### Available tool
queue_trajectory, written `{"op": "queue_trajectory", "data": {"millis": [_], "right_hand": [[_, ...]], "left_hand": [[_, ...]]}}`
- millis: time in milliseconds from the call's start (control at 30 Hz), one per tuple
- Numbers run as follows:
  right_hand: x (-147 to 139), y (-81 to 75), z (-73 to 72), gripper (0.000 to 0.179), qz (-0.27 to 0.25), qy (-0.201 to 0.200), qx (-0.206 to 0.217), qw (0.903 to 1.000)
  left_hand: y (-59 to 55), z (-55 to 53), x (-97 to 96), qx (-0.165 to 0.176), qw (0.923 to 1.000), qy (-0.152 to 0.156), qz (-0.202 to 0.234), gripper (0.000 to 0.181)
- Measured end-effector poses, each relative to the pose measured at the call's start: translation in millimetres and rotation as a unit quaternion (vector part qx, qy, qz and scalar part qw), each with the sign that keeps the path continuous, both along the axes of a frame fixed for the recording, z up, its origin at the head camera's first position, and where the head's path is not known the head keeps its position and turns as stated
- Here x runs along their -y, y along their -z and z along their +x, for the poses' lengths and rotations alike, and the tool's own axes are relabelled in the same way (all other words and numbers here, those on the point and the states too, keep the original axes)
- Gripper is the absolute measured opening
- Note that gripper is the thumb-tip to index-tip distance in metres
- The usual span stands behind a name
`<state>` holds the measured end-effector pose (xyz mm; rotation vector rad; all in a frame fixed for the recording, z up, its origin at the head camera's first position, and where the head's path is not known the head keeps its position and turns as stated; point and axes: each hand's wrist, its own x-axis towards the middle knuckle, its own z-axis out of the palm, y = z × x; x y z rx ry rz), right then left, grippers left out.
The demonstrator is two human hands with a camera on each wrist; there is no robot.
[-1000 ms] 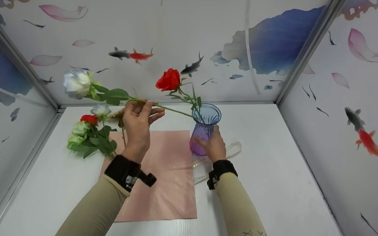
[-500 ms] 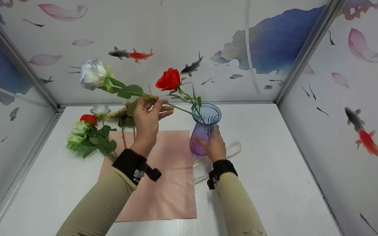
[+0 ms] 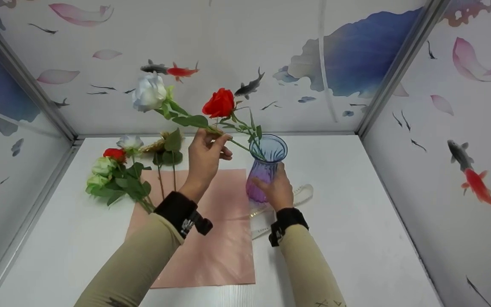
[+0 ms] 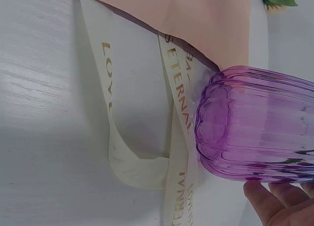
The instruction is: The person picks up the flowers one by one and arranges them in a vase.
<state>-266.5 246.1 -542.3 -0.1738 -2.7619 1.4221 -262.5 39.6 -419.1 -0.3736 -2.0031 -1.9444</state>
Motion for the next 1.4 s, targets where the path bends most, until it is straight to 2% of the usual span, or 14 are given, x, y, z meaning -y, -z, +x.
{"op": "queue_trajectory", "data": {"millis": [167,567,867,1100,1233,1300,1400], "right_hand": [[0.5,-0.2,0.2,0.110,0.001,0.002,0.001,1.0000],[0.5,1.5,0.0,0.108,0.010,0.000,-0.008,0.9999],[-0.6,2.2,0.9,0.113,0.023,0.000,-0.007,0.9997],[-0.6,2.4,0.6,0.114,0.012,0.001,-0.002,0.9999],[-1.0,1.6,0.0,0.112,0.010,-0.001,0.000,1.0000],[-0.9,1.2,-0.1,0.111,0.011,-0.002,0.001,0.9999],[-0.6,0.5,0.0,0.110,0.013,-0.003,0.003,0.9999]], "left_hand": [[4.1,-0.9,-4.5,0.009,0.9995,0.000,-0.029,0.016],[10.9,-0.1,-13.0,0.060,0.9970,0.023,-0.044,0.016],[11.8,-1.7,-17.5,0.071,0.9964,0.039,-0.024,0.020],[12.7,1.2,-14.2,0.093,0.9912,0.095,0.006,0.028],[13.0,2.8,-11.1,0.095,0.9880,0.120,0.019,0.042],[13.3,3.1,-10.3,0.091,0.9883,0.121,0.017,0.046],[14.0,2.9,-9.7,0.080,0.9912,0.105,-0.001,0.045]]}}
